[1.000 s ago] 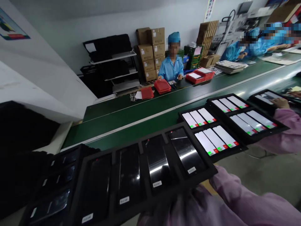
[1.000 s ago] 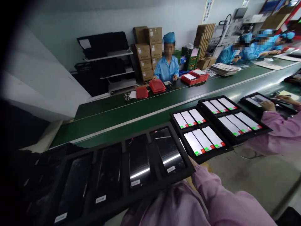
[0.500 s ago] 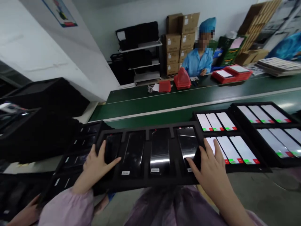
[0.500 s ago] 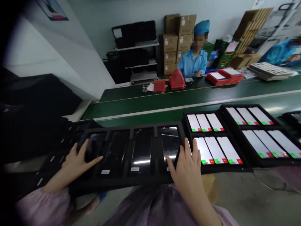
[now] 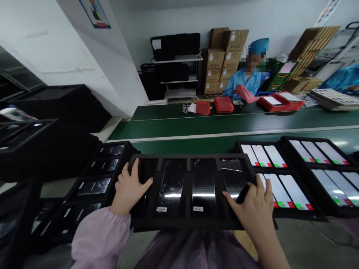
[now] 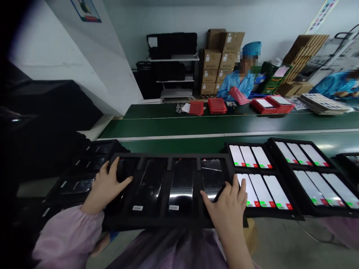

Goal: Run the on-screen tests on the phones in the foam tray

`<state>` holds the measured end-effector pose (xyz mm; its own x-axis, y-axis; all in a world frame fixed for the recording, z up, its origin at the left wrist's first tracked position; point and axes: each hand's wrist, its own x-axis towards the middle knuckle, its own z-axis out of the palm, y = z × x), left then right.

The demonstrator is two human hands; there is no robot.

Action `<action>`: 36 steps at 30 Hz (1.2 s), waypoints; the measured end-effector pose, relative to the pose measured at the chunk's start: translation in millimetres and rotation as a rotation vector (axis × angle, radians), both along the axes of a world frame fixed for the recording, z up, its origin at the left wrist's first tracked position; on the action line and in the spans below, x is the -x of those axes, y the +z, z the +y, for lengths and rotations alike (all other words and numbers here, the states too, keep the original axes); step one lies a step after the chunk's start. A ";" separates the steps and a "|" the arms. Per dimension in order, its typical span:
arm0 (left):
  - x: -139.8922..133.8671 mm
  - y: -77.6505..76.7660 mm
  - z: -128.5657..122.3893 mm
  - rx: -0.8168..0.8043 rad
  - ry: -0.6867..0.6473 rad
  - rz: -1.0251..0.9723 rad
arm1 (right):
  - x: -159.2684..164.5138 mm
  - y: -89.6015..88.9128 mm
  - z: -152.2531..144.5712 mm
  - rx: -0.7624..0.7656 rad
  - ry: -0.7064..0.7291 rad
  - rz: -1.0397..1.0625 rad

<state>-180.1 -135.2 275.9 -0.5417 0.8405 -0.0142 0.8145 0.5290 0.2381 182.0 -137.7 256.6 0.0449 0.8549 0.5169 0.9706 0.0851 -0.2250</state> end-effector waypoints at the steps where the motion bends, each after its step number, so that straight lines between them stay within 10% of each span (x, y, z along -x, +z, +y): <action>1: -2.7 1.6 -0.8 -0.007 -0.003 0.001 | 1.6 0.3 1.3 0.020 -0.005 0.000; 11: -13.1 10.1 -4.4 -0.086 -0.002 -0.029 | 8.0 10.3 16.4 0.189 -0.093 0.016; 21: -108.1 -1.4 14.4 -0.188 -0.366 0.075 | 59.6 18.2 -14.5 0.084 0.158 -0.037; 36: -94.4 -16.8 28.9 -0.348 -0.324 -0.090 | 94.0 8.1 2.1 0.188 0.303 -0.004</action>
<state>-85.7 -106.2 259.0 -0.2606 0.9290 0.2628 0.8922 0.1277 0.4332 88.1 -135.6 264.7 -0.2272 0.9091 0.3490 0.9085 0.3269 -0.2601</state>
